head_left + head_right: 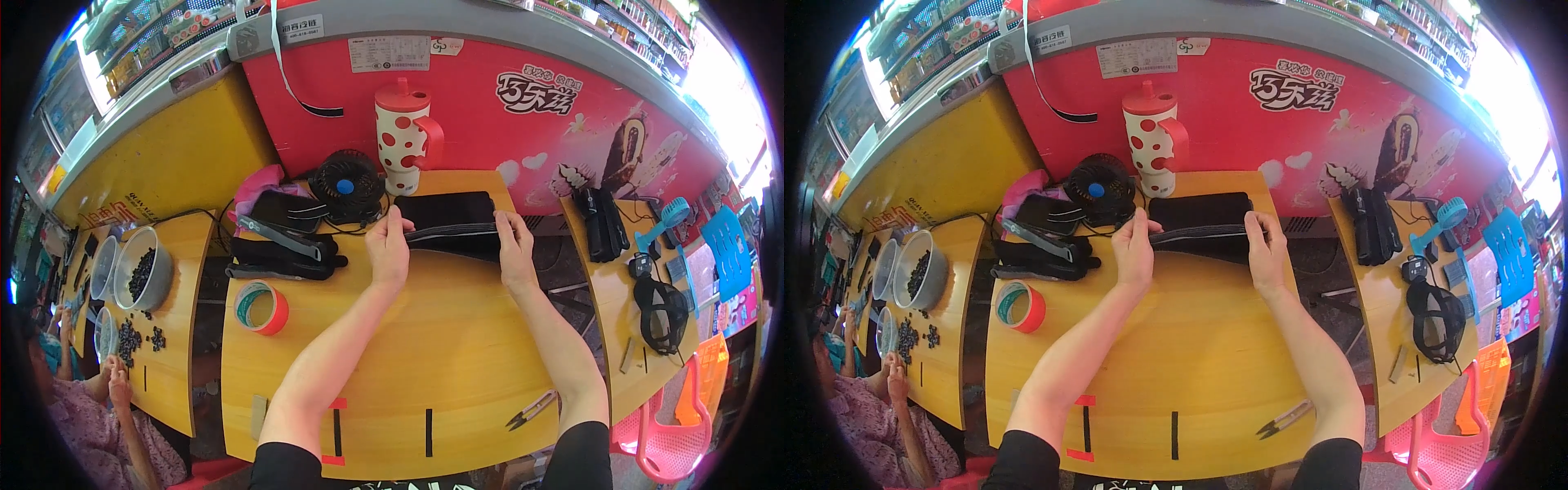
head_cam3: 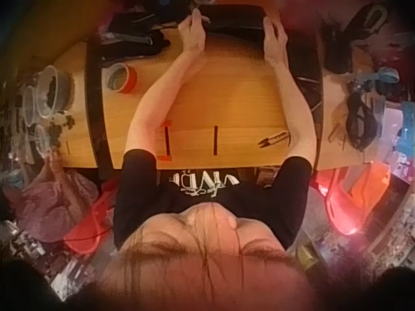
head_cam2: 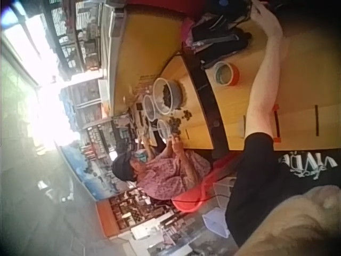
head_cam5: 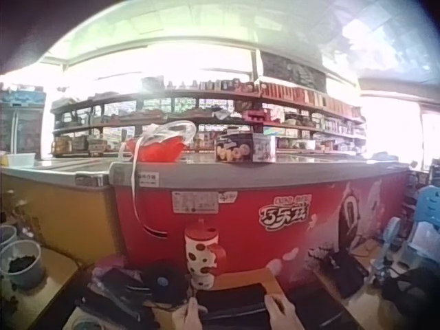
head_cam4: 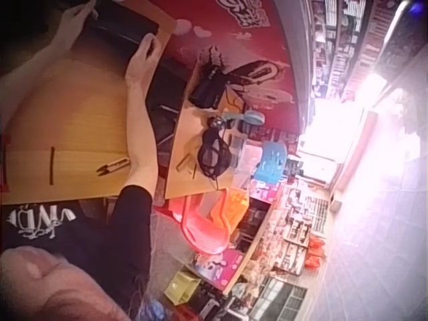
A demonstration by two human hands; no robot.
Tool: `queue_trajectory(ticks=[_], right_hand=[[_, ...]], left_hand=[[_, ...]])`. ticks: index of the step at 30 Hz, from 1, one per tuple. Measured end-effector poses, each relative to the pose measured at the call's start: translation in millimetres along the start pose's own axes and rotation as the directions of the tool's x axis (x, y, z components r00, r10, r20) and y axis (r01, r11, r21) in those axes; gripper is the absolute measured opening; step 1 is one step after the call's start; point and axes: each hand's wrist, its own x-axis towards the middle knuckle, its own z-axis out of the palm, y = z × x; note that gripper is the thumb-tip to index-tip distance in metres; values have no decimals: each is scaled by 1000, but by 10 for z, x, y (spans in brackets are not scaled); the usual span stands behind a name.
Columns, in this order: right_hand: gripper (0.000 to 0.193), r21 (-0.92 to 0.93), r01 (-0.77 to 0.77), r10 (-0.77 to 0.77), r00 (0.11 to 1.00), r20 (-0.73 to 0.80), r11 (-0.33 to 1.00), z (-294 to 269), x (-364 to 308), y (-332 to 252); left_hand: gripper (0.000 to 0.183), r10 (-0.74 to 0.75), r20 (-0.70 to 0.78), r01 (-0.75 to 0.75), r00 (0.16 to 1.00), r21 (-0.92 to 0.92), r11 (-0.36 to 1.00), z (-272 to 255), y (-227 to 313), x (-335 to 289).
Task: Assembling black straps by manually attaching small components and using a cutter to trim excess material.
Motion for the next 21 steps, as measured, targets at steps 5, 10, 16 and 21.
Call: queue_trajectory(ticks=[5,10,16,21], right_hand=[[22,32,-109,112,984,-142,994,-51,5,-58],[25,175,-32,57,989,-140,984,72,27,-98],[40,235,-122,133,990,-34,964,-72,10,-111],[49,333,-177,193,981,-13,926,11,-68,-248]], left_hand=[[55,-121,-134,117,984,-41,992,250,308,-14],[66,-320,-88,316,943,-53,947,74,32,130],[72,-301,392,440,869,-336,833,-166,244,-26],[70,-84,355,117,931,-72,990,-145,142,-40]])
